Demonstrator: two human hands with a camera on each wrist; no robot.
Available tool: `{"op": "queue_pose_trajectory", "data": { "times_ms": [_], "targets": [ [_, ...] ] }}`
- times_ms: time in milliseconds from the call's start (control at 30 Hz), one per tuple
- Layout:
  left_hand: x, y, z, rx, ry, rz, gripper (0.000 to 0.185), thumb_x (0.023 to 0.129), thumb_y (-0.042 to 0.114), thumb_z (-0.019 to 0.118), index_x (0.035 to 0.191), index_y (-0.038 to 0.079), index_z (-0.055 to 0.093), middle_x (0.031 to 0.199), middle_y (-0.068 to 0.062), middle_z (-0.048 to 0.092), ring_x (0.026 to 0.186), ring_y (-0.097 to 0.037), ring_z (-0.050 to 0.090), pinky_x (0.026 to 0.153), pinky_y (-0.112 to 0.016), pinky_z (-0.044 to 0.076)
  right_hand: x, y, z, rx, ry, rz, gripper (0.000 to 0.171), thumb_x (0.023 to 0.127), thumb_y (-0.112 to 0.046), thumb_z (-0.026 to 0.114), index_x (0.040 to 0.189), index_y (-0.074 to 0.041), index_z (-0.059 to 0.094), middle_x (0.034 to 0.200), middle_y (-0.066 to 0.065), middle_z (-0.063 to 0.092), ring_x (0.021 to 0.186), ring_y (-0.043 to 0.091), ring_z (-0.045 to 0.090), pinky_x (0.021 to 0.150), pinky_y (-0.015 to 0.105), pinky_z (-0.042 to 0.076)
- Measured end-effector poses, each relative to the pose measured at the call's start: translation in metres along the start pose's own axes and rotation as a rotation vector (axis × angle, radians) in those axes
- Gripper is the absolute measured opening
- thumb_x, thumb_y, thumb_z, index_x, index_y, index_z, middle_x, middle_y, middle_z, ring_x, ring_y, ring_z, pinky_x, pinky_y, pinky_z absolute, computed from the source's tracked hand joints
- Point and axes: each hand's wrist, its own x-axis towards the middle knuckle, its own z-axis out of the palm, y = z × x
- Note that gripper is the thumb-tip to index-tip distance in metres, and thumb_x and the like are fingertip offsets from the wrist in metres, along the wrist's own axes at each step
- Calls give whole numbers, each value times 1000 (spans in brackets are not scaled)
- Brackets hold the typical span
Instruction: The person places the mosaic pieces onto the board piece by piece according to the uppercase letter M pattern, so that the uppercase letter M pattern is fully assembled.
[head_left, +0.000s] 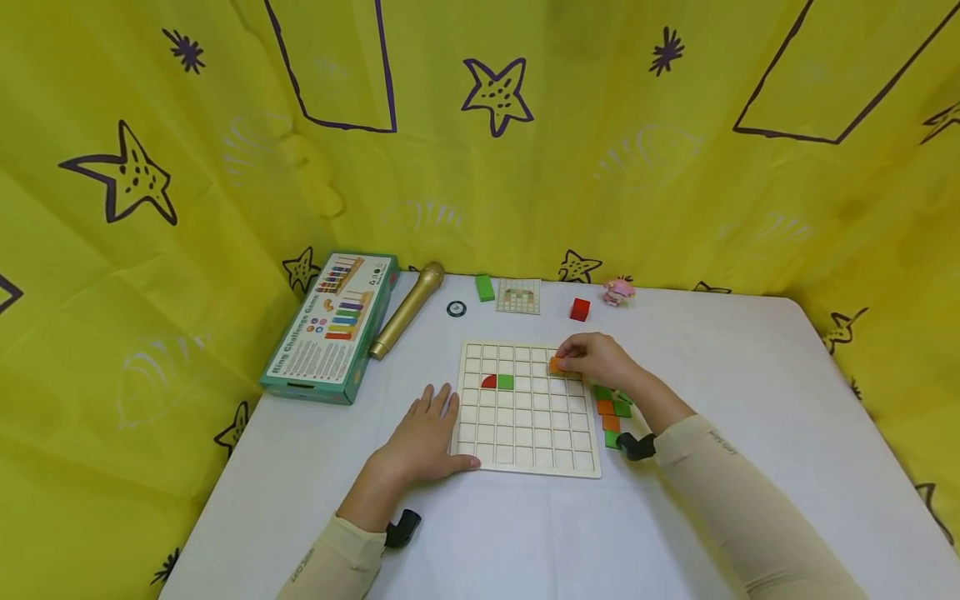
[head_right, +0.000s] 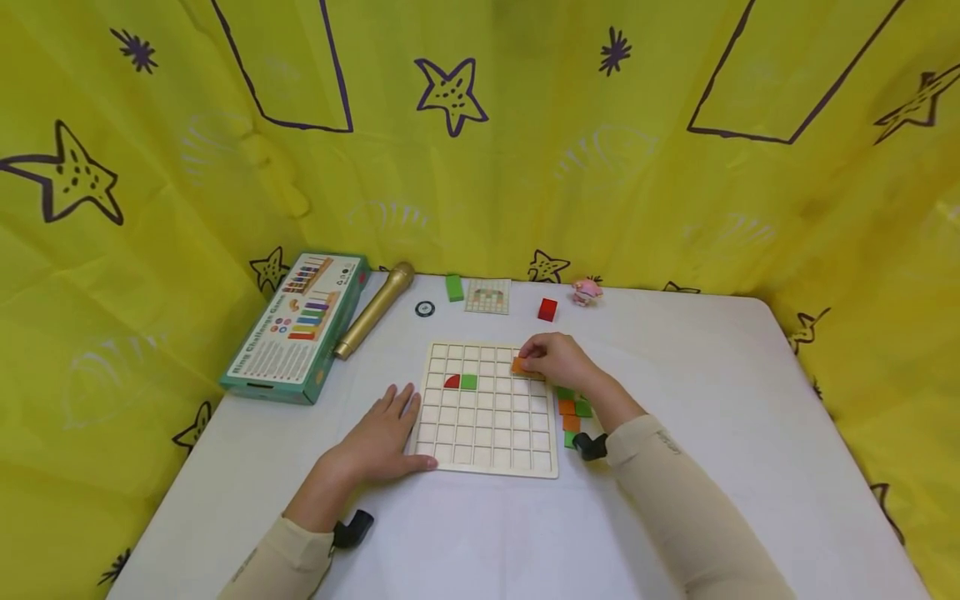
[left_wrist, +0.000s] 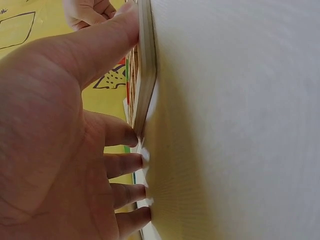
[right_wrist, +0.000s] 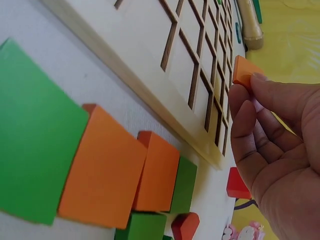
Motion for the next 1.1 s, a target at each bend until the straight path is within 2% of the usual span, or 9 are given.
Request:
{"op": "queue_pose_trajectory", "data": {
  "times_ms": [233,667,1100],
  "targets": [
    [0,-1,0,-6,0,0,109,82,64,72,156,-3,29,164,-20,20,151,-44,11,120,-54,19,2,-7,6,10,-11,-33,12,95,-15,71,103,-7,72,94,4,69,92,24,58,89,40,48],
    [2,-2,2,10,5,-4,110,82,66,71,157,-2,28,165,-19,19,151,-43,10,120,-53,19,6,-16,15,31,-59,6,10,95,-14,71,103,-8,72,94,3,69,88,22,59,82,34,49],
    [2,-1,2,-3,-2,-10,110,81,66,71,156,-2,28,165,-19,19,151,-43,10,120,-53,19,8,-24,23,37,-89,0,10,95,-13,71,103,-8,73,95,3,69,89,22,59,86,36,50]
  ]
}}
